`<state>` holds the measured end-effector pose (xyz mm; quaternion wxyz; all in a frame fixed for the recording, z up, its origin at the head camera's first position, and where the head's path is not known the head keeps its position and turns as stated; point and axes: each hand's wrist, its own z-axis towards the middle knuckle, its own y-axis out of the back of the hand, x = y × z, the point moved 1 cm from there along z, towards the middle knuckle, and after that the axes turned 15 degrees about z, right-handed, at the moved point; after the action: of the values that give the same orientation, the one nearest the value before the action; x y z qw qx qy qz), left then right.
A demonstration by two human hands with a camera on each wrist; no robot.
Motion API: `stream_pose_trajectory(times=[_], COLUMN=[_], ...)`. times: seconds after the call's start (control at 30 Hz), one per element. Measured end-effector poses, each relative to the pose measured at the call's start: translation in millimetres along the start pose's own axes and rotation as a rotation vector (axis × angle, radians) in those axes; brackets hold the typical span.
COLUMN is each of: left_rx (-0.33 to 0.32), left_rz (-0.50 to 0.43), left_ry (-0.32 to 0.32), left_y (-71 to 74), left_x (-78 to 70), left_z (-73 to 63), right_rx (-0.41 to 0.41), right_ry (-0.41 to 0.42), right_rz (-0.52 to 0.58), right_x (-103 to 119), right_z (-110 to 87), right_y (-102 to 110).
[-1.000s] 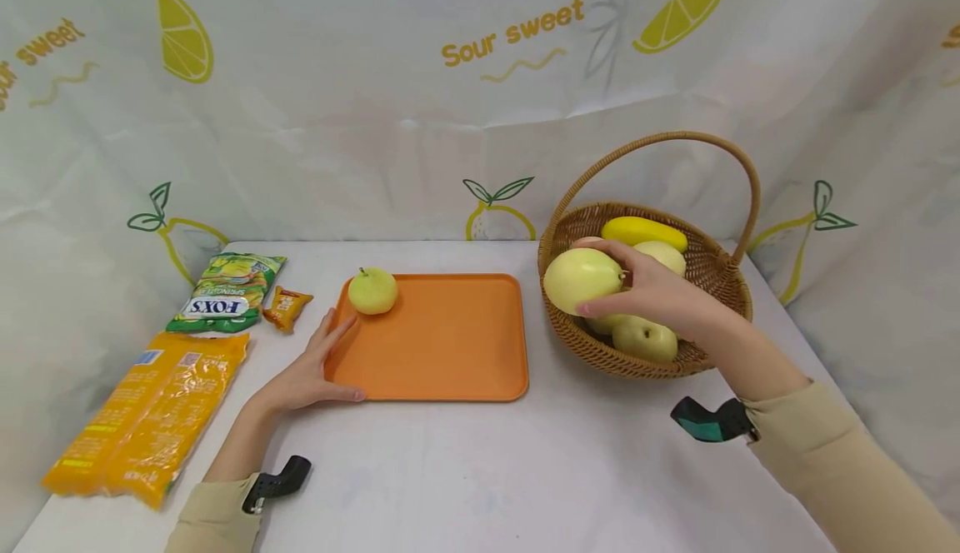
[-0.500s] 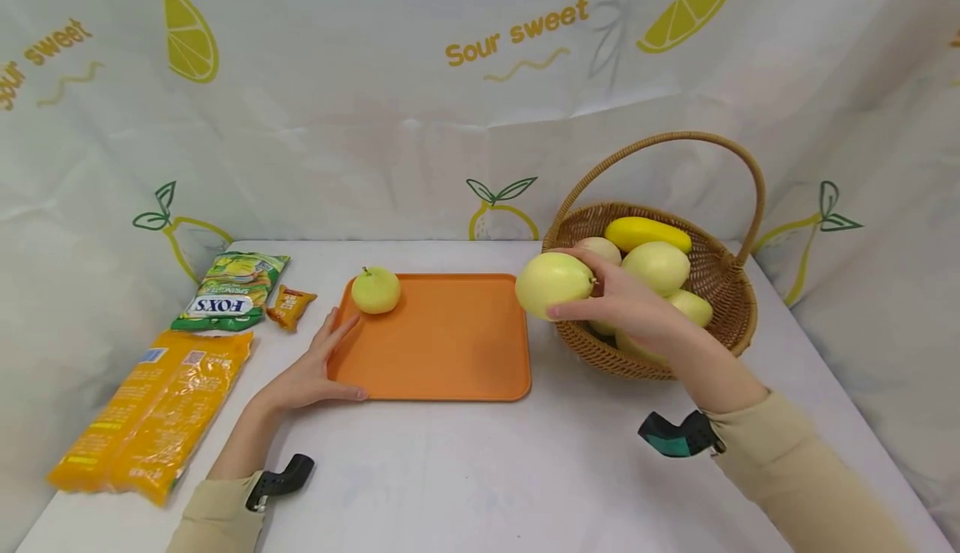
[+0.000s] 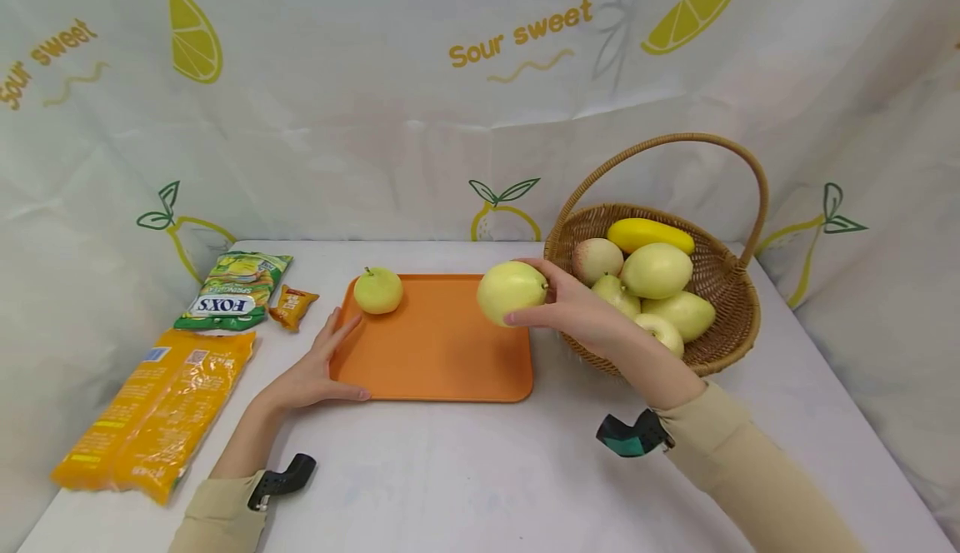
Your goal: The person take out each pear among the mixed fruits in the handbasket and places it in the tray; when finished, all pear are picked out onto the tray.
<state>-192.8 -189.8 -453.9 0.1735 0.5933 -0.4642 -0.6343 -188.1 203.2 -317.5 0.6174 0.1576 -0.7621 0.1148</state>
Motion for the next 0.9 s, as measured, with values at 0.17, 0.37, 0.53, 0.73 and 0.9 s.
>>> stream_pose_trajectory(times=[0.17, 0.37, 0.53, 0.73, 0.9], left_rx=[0.002, -0.003, -0.007, -0.007, -0.012], left_rz=[-0.001, -0.002, 0.006, 0.01, 0.009], left_ry=[0.003, 0.003, -0.003, 0.0, -0.003], left_y=[0.0, 1.1, 1.4, 1.6, 1.7], left_x=[-0.4, -1.6, -2.6, -2.6, -3.0], left_z=[-0.1, -0.2, -0.4, -0.8, -0.6], right_rx=[0.014, 0.006, -0.014, -0.059, -0.067], right_ry=[0.004, -0.013, -0.036, -0.061, -0.071], right_rz=[0.056, 0.056, 0.085, 0.139, 0.169], right_x=[-9, -22, -32, -42, -53], right_z=[12.3, 28.3, 41.6, 55.0, 67.5], right_y=[-14, -25, -35, -44, -48])
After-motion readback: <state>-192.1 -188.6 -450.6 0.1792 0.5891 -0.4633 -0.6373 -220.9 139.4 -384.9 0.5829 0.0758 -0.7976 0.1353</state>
